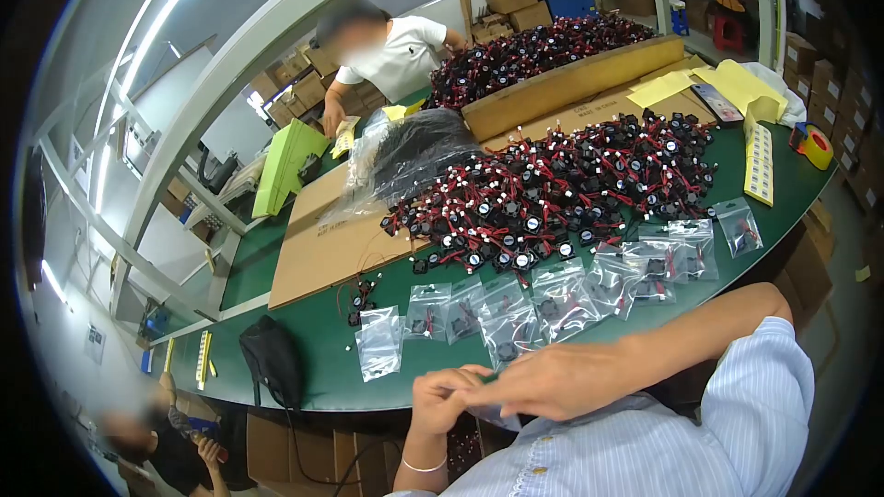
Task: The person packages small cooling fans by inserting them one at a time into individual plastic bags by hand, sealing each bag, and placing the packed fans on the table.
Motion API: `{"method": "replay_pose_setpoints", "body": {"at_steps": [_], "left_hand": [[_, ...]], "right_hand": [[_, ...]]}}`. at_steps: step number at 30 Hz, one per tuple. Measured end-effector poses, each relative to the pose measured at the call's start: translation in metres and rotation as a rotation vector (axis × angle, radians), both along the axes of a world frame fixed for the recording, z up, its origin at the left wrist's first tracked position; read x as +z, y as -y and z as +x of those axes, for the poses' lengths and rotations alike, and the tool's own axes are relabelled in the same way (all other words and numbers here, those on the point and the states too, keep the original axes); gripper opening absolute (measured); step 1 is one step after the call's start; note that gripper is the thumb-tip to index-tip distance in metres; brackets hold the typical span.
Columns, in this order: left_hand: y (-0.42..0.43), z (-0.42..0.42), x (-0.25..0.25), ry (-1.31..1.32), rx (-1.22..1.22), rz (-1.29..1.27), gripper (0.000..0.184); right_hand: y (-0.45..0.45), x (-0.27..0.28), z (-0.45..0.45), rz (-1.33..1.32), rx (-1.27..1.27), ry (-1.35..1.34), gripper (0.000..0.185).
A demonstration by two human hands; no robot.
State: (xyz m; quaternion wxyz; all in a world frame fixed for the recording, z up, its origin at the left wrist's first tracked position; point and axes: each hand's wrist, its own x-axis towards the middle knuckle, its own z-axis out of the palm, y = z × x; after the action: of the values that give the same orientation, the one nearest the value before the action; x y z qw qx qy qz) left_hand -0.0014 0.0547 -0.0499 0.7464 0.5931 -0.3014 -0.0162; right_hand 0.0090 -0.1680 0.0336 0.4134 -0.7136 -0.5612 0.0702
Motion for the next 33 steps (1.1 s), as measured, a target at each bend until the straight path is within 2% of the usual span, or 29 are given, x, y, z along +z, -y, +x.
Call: {"method": "replay_pose_setpoints", "body": {"at_steps": [1, 2, 4, 5, 6, 8, 9, 10, 12, 13, 14, 16, 17, 19, 20, 21, 22, 24, 26, 28, 29, 31, 33], "left_hand": [[-0.003, 0.005, -0.003, -0.045, -0.101, -0.117, 0.017], [-0.006, 0.007, -0.004, -0.050, -0.096, -0.117, 0.017], [-0.009, 0.010, 0.001, -0.343, -0.420, -0.297, 0.020], [-0.009, 0.007, 0.001, -0.387, -0.381, -0.244, 0.022], [-0.010, 0.007, -0.005, -0.387, -0.379, -0.245, 0.022], [-0.009, 0.007, -0.020, -0.376, -0.375, -0.193, 0.020], [-0.004, 0.007, -0.011, -0.331, -0.413, -0.286, 0.024], [-0.006, 0.008, -0.005, -0.329, -0.409, -0.288, 0.024], [-0.017, 0.007, 0.005, -0.326, 0.209, 0.040, 0.034], [-0.026, 0.015, -0.007, -0.244, 0.289, -0.098, 0.036], [-0.040, 0.015, -0.010, -0.314, 0.297, -0.335, 0.036], [-0.058, 0.011, -0.018, -0.319, 0.581, -0.506, 0.027], [-0.058, 0.010, -0.022, -0.319, 0.592, -0.503, 0.027], [-0.053, 0.007, -0.031, -0.043, 1.199, -0.004, 0.017], [-0.053, 0.000, -0.037, 0.055, 1.224, 0.274, 0.014], [-0.047, -0.003, -0.033, 0.227, 1.161, 0.447, 0.015], [-0.040, -0.005, -0.029, 0.395, 1.086, 0.616, 0.016], [-0.034, -0.004, -0.031, 0.518, 0.863, 0.732, 0.021], [-0.034, -0.004, -0.032, 0.581, 0.814, 0.829, 0.022], [-0.035, -0.004, -0.031, 0.621, 0.770, 0.899, 0.023], [-0.036, -0.004, -0.032, 0.588, 0.771, 0.857, 0.024], [-0.037, -0.005, -0.032, 0.563, 0.795, 0.801, 0.025], [-0.037, -0.006, -0.030, 0.534, 0.816, 0.741, 0.026]], "right_hand": [[-0.004, 0.001, 0.003, 0.144, 0.137, 0.061, 0.034], [-0.007, 0.003, 0.007, 0.145, 0.141, 0.056, 0.034], [-0.012, 0.008, 0.016, 0.029, 0.263, 0.027, 0.040], [-0.016, 0.011, 0.022, -0.009, 0.233, 0.168, 0.042], [-0.020, 0.015, 0.026, -0.010, 0.235, 0.168, 0.042], [-0.031, 0.022, 0.031, 0.040, 0.121, 0.462, 0.035], [-0.040, 0.016, 0.035, 0.160, 0.119, 0.460, 0.023], [-0.045, 0.014, 0.039, 0.160, 0.123, 0.460, 0.023], [-0.055, 0.012, 0.043, 0.119, 0.138, 0.412, 0.012], [-0.058, 0.022, 0.044, -0.239, 0.112, 0.225, 0.011], [-0.063, 0.024, 0.048, -0.234, 0.121, 0.223, 0.011], [-0.074, 0.017, 0.058, -0.299, -0.063, -0.136, 0.014], [-0.081, 0.002, 0.068, -0.271, -0.093, -0.146, 0.016], [-0.093, -0.030, 0.091, -0.240, -0.116, -0.158, 0.019], [-0.097, -0.045, 0.100, -0.295, -0.236, 0.028, 0.022], [-0.100, -0.052, 0.104, -0.349, -0.357, 0.214, 0.024], [-0.100, -0.058, 0.107, -0.347, -0.351, 0.209, 0.024], [-0.100, -0.063, 0.113, -0.419, -0.401, 0.314, 0.027], [-0.099, -0.062, 0.111, -0.486, -0.394, 0.363, 0.030], [-0.093, -0.045, 0.100, -0.308, -0.472, 0.590, 0.032], [-0.089, -0.032, 0.095, -0.272, -0.435, 0.604, 0.033], [-0.080, -0.003, 0.082, 0.048, -0.280, 0.615, 0.029], [-0.064, 0.029, 0.064, 0.365, -0.105, 0.775, 0.026]]}}
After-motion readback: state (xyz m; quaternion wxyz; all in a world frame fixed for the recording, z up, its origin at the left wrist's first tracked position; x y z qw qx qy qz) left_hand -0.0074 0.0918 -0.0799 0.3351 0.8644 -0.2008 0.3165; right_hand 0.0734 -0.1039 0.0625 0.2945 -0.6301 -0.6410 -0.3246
